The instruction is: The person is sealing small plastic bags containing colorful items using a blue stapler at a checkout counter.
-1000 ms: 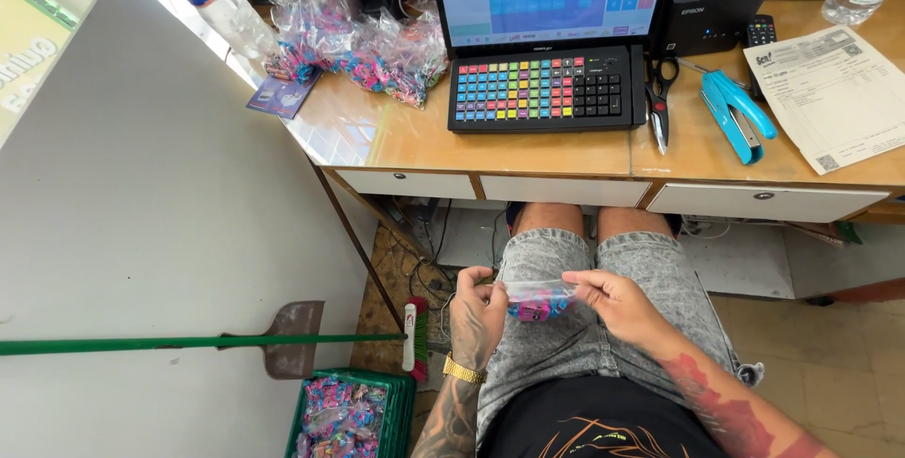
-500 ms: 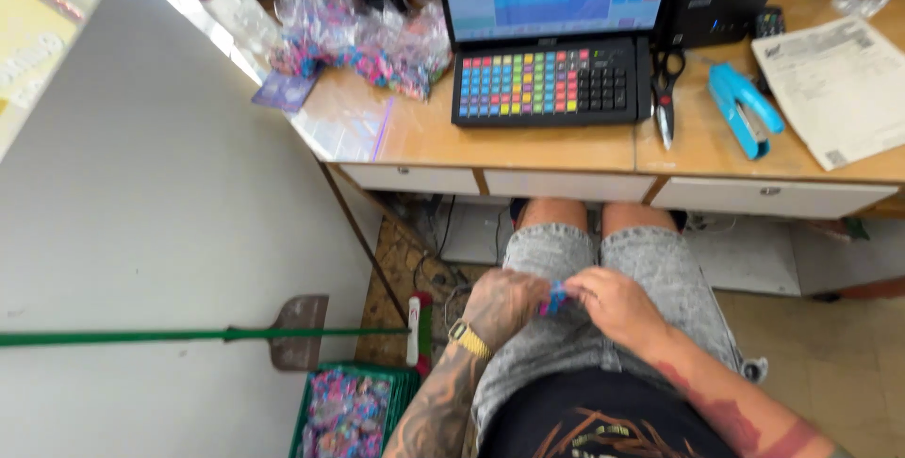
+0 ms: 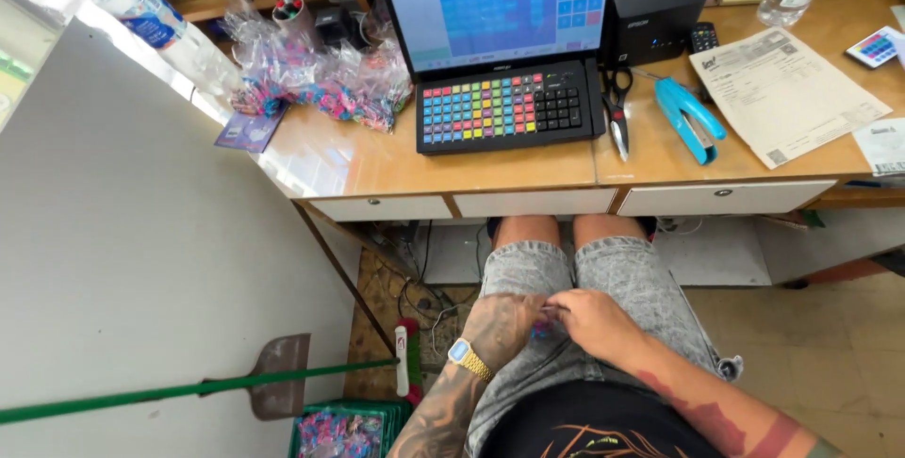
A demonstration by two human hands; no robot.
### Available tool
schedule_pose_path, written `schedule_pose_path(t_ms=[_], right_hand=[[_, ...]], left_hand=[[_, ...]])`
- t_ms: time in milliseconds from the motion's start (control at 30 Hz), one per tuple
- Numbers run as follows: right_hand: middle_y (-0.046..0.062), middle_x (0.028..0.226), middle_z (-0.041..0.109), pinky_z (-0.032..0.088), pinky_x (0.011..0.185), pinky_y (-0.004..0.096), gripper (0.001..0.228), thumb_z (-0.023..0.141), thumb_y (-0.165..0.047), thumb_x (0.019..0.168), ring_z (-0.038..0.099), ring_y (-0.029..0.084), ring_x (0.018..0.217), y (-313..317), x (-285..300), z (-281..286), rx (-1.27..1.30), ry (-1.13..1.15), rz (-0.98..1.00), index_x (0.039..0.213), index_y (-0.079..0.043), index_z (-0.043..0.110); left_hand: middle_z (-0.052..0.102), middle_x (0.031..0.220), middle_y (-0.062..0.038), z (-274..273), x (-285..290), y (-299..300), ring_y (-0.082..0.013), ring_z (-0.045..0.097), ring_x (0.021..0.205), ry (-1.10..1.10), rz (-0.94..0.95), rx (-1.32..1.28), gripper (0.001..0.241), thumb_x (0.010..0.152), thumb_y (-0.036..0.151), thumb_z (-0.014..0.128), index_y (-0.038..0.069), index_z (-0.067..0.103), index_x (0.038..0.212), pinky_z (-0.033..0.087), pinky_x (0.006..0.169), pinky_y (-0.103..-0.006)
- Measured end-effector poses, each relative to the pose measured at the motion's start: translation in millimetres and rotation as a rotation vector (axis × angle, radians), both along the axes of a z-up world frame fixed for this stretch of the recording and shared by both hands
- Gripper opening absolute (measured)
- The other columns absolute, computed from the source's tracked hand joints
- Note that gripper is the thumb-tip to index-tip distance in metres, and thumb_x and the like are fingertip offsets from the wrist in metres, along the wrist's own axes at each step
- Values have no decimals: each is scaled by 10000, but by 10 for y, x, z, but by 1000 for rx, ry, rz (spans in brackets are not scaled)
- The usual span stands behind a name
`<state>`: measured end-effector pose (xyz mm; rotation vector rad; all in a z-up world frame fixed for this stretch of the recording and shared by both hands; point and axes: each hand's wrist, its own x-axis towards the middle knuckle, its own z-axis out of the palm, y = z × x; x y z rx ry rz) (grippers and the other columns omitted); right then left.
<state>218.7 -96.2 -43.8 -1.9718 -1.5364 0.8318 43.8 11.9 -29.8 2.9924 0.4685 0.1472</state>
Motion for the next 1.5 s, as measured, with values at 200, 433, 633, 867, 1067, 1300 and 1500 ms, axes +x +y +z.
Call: schedule_pose_path(t_ms=[200,433,633,867,1067,1300,1500], right_hand=[[41,946,803,528,880,416,243,567,-173,864,743,218,949,369,418,1092,-259,-113,-48,969,-148,785],[274,1388,560,499,960,597,713,679,-470,943,564,483,1212,903,2187,1410,-208,-524,-526,1450,-1,502],[205,851,726,480,679,526,272,691,-358,942,669,498,809,670,2154,923,-62,-409,-649,949,-86,677],[190,1036,723,532,679,378,360,629,-91,934,742,340,962,-53,984,487,616,1025,-566,1288,-38,593],[45,1104,734,578,956,411,341,840,-206,788,722,206,990,-109,309,-4,255,532,-307,1108,-148,737],[-16,841,697,520,660,303,130,732,-122,879,653,137,713,-49,6,-39,237,420,-83,988,-176,685],[-21,931,748,547,764,306,371,744,-138,846,683,139,778,-89,86,5,94,261,-87,1200,-208,661]], left_hand=[[620,593,58,216,-3,-28,-197,602,489,92,96,-109,151,991,263,670,296,713,850,479,392,-392],[588,616,67,281,-127,-98,-144,569,504,44,234,-248,389,1061,526,577,264,579,774,443,451,-361],[607,606,83,193,-133,-61,-137,598,507,-62,236,-245,373,1039,501,595,260,597,753,450,457,-350],[619,602,64,210,-162,-90,-157,598,489,-43,217,-208,343,1038,474,601,262,639,771,450,418,-357],[620,600,41,192,-125,-102,-174,608,479,-20,217,-98,391,1059,514,577,225,660,808,447,387,-364],[649,666,-5,143,-149,-112,-243,644,550,39,230,-121,276,1056,410,593,186,657,907,490,424,-409],[677,686,34,100,-191,-111,-206,663,551,-140,219,-130,225,1048,363,576,226,717,939,490,399,-379]])
